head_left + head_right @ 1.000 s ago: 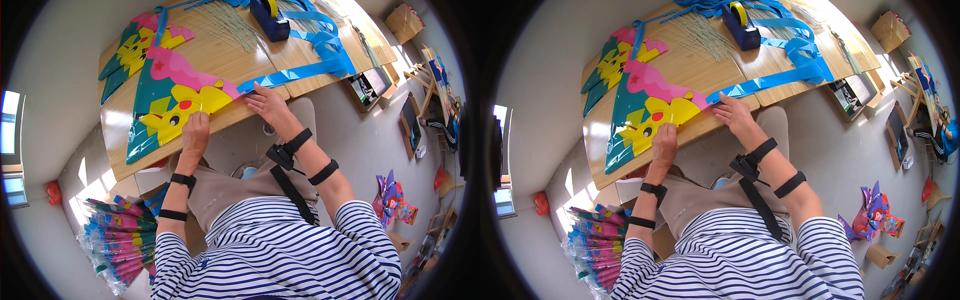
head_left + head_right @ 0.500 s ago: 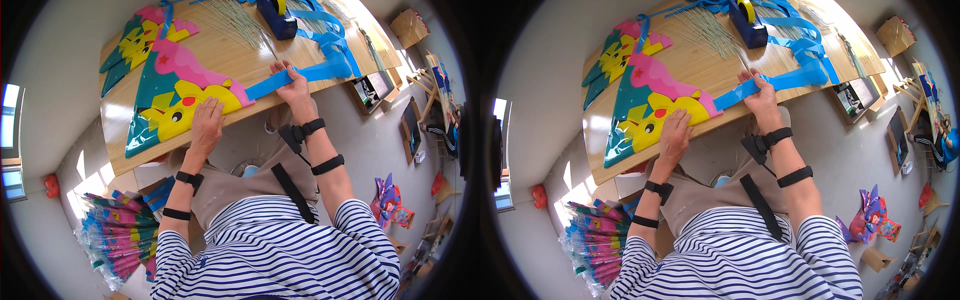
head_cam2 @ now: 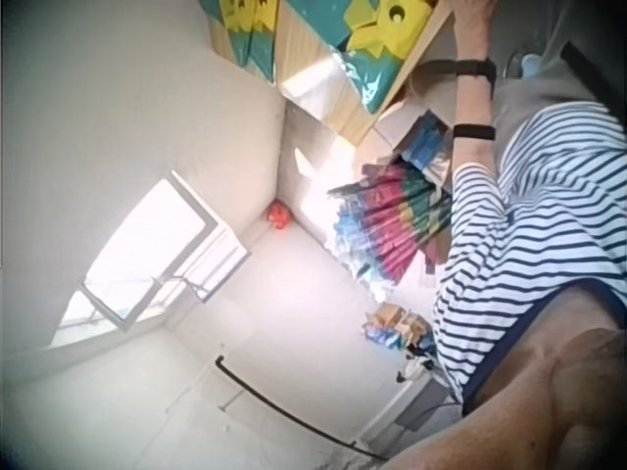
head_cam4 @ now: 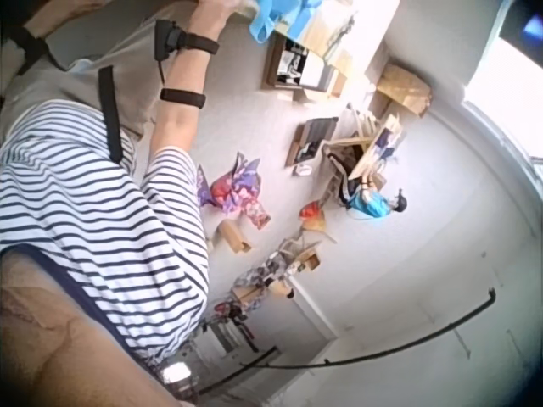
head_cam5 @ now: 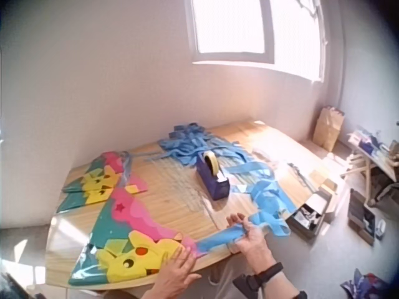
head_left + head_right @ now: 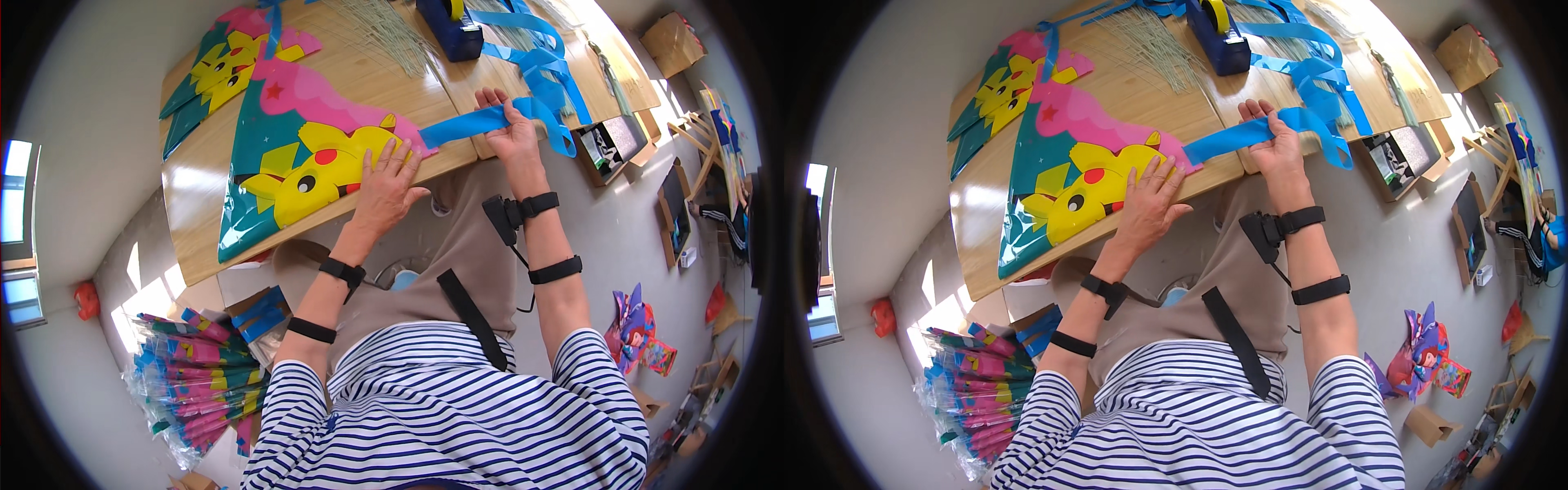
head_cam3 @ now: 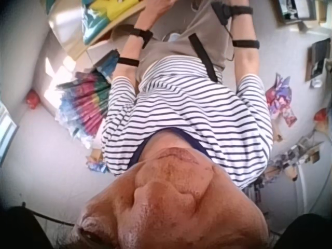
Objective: The recorder is assembling colorful paper kites by folding and taping pre-cut paper components and then sliding them into clear plastic sleeves.
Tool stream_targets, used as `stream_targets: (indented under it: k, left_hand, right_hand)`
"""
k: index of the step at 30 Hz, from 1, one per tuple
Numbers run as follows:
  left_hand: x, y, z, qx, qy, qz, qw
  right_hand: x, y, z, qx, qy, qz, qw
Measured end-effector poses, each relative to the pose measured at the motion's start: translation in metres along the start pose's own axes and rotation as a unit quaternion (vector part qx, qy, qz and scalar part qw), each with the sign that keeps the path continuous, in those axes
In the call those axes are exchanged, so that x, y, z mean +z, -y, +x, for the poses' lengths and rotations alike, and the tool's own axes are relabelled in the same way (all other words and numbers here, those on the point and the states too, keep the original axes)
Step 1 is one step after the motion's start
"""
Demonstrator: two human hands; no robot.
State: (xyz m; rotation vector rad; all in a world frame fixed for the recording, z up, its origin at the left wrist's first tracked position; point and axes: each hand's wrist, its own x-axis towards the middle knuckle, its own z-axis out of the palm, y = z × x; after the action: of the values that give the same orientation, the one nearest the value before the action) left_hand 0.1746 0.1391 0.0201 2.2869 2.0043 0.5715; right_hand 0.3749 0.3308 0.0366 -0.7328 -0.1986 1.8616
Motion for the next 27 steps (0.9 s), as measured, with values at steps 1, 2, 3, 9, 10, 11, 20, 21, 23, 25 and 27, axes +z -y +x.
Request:
stream_targets:
  k: [1, 2, 3, 9, 10, 11, 20, 21, 23, 25, 27]
  left_hand:
    - [0.001, -0.003, 0.003, 0.002, -0.005, -0.004, 1.0]
    - [0.0, -0.006, 0.007, 0.003, -0.01, -0.006, 1.0]
    - [0.0, -0.009, 0.011, 0.004, -0.016, -0.009, 1.0]
    - [0.014, -0.017, 0.029, 0.004, -0.043, 0.005, 0.999]
    - [0.015, -0.017, 0.029, -0.002, -0.04, 0.009, 0.999]
    - [0.016, -0.018, 0.029, -0.007, -0.036, 0.013, 0.999]
    - [0.002, -0.006, 0.03, -0.09, -0.128, -0.178, 0.971]
    - [-0.003, -0.002, 0.029, -0.111, -0.157, -0.23, 0.954]
    - [-0.02, 0.014, 0.022, -0.245, -0.155, -0.411, 0.864]
    - [-0.037, 0.027, 0.018, -0.315, -0.154, -0.516, 0.781]
    - [-0.052, 0.036, 0.015, -0.335, -0.163, -0.56, 0.74]
  right_hand:
    - [-0.002, 0.003, 0.001, -0.003, 0.002, -0.005, 1.0]
    - [-0.003, 0.006, 0.002, -0.004, -0.004, -0.004, 1.0]
    - [-0.003, 0.008, 0.003, -0.004, -0.011, -0.004, 1.0]
    - [0.003, 0.016, -0.002, -0.022, -0.024, -0.008, 0.999]
    - [0.006, 0.019, -0.003, -0.025, -0.024, -0.005, 0.999]
    - [0.009, 0.02, -0.004, -0.039, 0.004, -0.032, 0.999]
    - [0.058, -0.046, -0.037, -0.097, 0.182, -0.304, 0.93]
    - [0.061, -0.058, -0.043, -0.104, 0.177, -0.346, 0.916]
    - [0.062, -0.085, -0.054, -0.172, 0.197, -0.478, 0.839]
    - [0.057, -0.112, -0.059, -0.291, 0.232, -0.635, 0.677]
    - [0.051, -0.137, -0.068, -0.352, 0.262, -0.665, 0.605]
